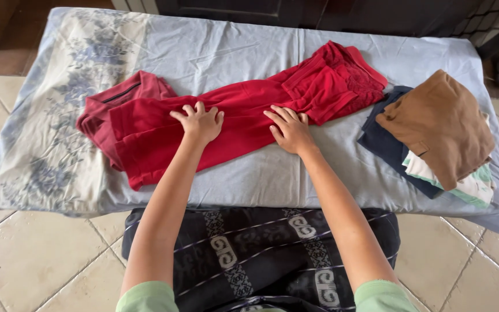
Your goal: The person folds a red long-sleeved shirt on a table, smoothing and aligning it before folding it into a compact rectangle. Other folded shirts are visible nearby.
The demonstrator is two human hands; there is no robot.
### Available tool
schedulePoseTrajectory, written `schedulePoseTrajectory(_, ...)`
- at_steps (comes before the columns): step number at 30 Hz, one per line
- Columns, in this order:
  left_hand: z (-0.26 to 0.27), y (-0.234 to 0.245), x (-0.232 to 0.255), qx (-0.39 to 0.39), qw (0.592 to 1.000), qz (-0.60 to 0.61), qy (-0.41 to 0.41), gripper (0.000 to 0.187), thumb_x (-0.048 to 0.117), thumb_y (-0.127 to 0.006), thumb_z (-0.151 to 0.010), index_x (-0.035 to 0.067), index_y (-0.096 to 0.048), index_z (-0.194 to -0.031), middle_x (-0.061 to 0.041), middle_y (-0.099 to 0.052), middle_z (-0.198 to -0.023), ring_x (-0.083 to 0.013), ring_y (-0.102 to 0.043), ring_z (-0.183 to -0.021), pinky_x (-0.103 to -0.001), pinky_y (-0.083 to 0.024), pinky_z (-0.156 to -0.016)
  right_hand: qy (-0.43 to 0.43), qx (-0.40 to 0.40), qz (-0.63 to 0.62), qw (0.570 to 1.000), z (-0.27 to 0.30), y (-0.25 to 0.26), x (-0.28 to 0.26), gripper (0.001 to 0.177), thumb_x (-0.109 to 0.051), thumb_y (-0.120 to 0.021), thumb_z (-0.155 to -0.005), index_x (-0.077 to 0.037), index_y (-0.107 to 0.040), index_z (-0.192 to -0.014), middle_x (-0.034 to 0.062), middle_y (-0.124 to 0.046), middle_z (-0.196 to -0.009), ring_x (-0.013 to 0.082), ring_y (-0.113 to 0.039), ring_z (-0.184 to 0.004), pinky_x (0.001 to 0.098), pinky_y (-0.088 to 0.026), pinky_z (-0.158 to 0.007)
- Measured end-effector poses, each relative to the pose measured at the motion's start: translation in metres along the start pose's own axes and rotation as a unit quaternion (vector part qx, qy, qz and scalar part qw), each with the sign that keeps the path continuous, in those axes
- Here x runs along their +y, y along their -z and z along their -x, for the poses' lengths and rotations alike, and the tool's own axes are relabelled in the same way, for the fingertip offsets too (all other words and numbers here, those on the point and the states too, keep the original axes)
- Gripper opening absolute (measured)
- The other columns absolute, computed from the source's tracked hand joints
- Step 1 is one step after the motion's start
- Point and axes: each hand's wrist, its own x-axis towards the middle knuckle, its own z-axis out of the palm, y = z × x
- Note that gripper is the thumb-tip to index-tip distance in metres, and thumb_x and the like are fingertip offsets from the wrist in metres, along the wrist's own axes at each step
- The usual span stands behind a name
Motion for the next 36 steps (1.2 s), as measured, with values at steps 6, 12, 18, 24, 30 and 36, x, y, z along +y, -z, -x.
schedulePoseTrajectory(6,-0.057,-0.036,0.082,0.153,0.965,0.067,-0.204,0.042,0.034,-0.037,-0.106,0.025,-0.042,-0.147,-0.015,-0.044,-0.151,-0.0387,-0.030,-0.150,-0.071,-0.016,-0.118,0.016,0.095,-0.075,0.993,0.005,-0.004,0.000,0.046,-0.032,-0.062,-0.094,-0.033,-0.056,-0.140,-0.0029,-0.056,-0.138,0.0233,-0.051,-0.133,0.0454,-0.042,-0.101)
schedulePoseTrajectory(12,-0.115,-0.042,0.140,0.095,0.974,0.114,-0.172,0.055,0.052,-0.035,-0.104,0.036,-0.035,-0.156,-0.010,-0.033,-0.162,-0.0366,-0.022,-0.153,-0.072,-0.012,-0.120,0.029,0.194,-0.091,0.976,0.009,-0.011,0.008,0.039,-0.022,-0.065,-0.091,-0.029,-0.063,-0.129,-0.0045,-0.051,-0.124,0.0196,-0.048,-0.123,0.0376,-0.037,-0.099)
schedulePoseTrajectory(18,-0.138,-0.024,0.143,0.135,0.966,0.125,-0.183,0.045,0.046,-0.046,-0.103,0.030,-0.047,-0.145,-0.008,-0.052,-0.136,-0.0338,-0.045,-0.132,-0.062,-0.035,-0.107,-0.036,0.131,-0.128,0.983,0.009,0.019,-0.003,0.052,-0.016,-0.056,-0.095,-0.021,-0.053,-0.147,0.0132,-0.038,-0.155,0.0384,-0.033,-0.147,0.0567,-0.029,-0.115)
schedulePoseTrajectory(24,-0.217,-0.043,0.145,0.089,0.974,0.166,-0.125,0.040,0.055,-0.059,-0.091,0.027,-0.065,-0.119,-0.006,-0.069,-0.115,-0.0337,-0.065,-0.113,-0.059,-0.047,-0.093,0.032,0.081,-0.022,0.996,0.005,0.023,0.029,0.044,-0.028,-0.052,-0.100,-0.027,-0.055,-0.145,0.0079,-0.054,-0.144,0.0309,-0.045,-0.143,0.0456,-0.043,-0.106)
schedulePoseTrajectory(30,-0.227,-0.033,0.150,0.058,0.966,0.222,-0.117,0.020,0.037,-0.062,-0.089,0.026,-0.070,-0.104,-0.010,-0.070,-0.107,-0.0403,-0.070,-0.104,-0.058,-0.056,-0.081,0.051,0.094,0.020,0.994,0.009,0.040,0.048,0.045,-0.026,-0.055,-0.100,-0.034,-0.054,-0.144,0.0019,-0.050,-0.153,0.0284,-0.034,-0.150,0.0527,-0.029,-0.112)
schedulePoseTrajectory(36,-0.227,-0.022,0.160,0.093,0.963,0.193,-0.161,0.015,0.032,-0.053,-0.102,0.022,-0.058,-0.111,-0.015,-0.066,-0.113,-0.0441,-0.068,-0.107,-0.060,-0.053,-0.087,-0.029,0.044,-0.017,0.998,0.009,0.032,0.062,0.049,-0.037,-0.050,-0.104,-0.036,-0.047,-0.152,0.0063,-0.034,-0.165,0.0320,-0.034,-0.152,0.0576,-0.029,-0.119)
